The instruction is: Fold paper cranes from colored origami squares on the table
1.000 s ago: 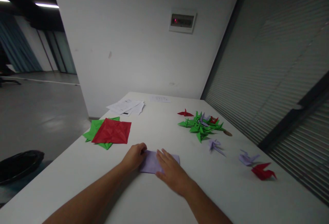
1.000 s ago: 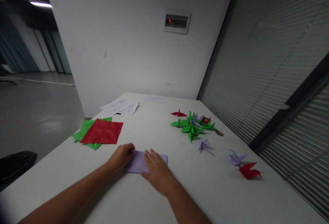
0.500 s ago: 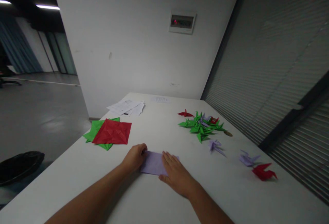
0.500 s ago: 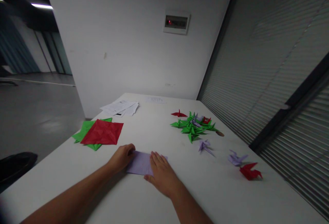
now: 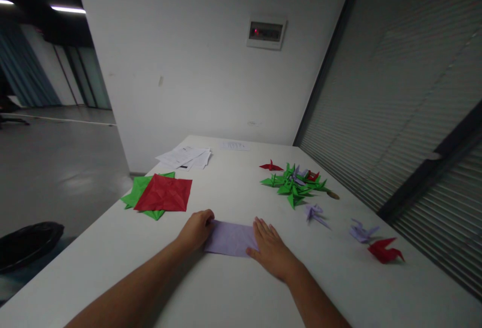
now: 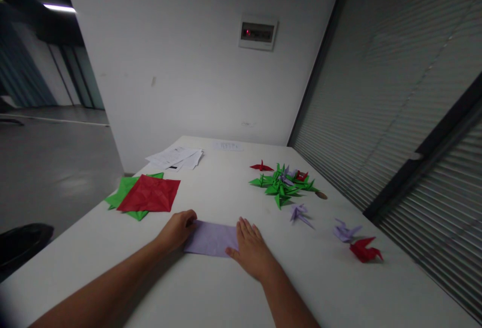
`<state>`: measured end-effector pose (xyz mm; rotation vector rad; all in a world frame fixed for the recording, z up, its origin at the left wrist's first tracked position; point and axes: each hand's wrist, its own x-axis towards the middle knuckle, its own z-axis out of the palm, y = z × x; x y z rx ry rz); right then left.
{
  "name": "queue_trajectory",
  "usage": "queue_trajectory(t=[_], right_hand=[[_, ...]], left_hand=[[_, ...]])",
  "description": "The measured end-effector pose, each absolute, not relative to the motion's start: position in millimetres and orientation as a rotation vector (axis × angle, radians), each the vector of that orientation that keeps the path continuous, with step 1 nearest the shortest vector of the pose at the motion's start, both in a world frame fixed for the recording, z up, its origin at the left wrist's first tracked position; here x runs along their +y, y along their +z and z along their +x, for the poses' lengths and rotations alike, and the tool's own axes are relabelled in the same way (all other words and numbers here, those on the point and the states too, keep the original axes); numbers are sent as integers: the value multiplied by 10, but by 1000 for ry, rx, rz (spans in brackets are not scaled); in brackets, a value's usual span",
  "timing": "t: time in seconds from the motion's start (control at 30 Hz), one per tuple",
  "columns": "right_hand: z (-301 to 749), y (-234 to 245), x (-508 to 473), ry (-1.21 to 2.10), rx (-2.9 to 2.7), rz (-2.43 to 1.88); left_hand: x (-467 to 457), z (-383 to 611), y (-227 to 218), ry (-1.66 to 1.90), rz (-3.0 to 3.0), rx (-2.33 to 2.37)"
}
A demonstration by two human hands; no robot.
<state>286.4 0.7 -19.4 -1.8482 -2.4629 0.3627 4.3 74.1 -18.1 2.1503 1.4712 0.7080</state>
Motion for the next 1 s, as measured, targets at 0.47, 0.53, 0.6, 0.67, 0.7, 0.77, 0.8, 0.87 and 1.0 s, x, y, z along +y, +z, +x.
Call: queue_trajectory(t=[0.47, 0.53, 0.6, 0.67, 0.7, 0.77, 0.8, 0.87, 1.0], right_hand=[[2834, -120, -11, 363, -2455, -1929], [2834, -112, 1, 351, -2432, -1916], [2829, -94, 20, 337, -2428, -1871], [2815, -81, 36, 322, -2444, -1791], [2803, -80, 40, 324, -2454, -1743], [2769, -94, 37, 339, -2464, -1646], [2748, -106, 31, 346, -2462, -1605], [2703, -127, 11, 361, -2437, -1559], [2633, -126, -29, 392, -2365, -1585]], left_hand=[[749, 25, -194, 695, 2163, 1458], [742, 22, -183, 713, 2156, 1447], [735, 24, -173, 746, 2142, 1436], [728, 28, -168, 792, 2120, 1431], [725, 30, -168, 815, 2107, 1427], [720, 31, -171, 855, 2085, 1408], [719, 31, -172, 867, 2076, 1396], [717, 28, -172, 879, 2064, 1382], [723, 27, -169, 879, 2021, 1396]])
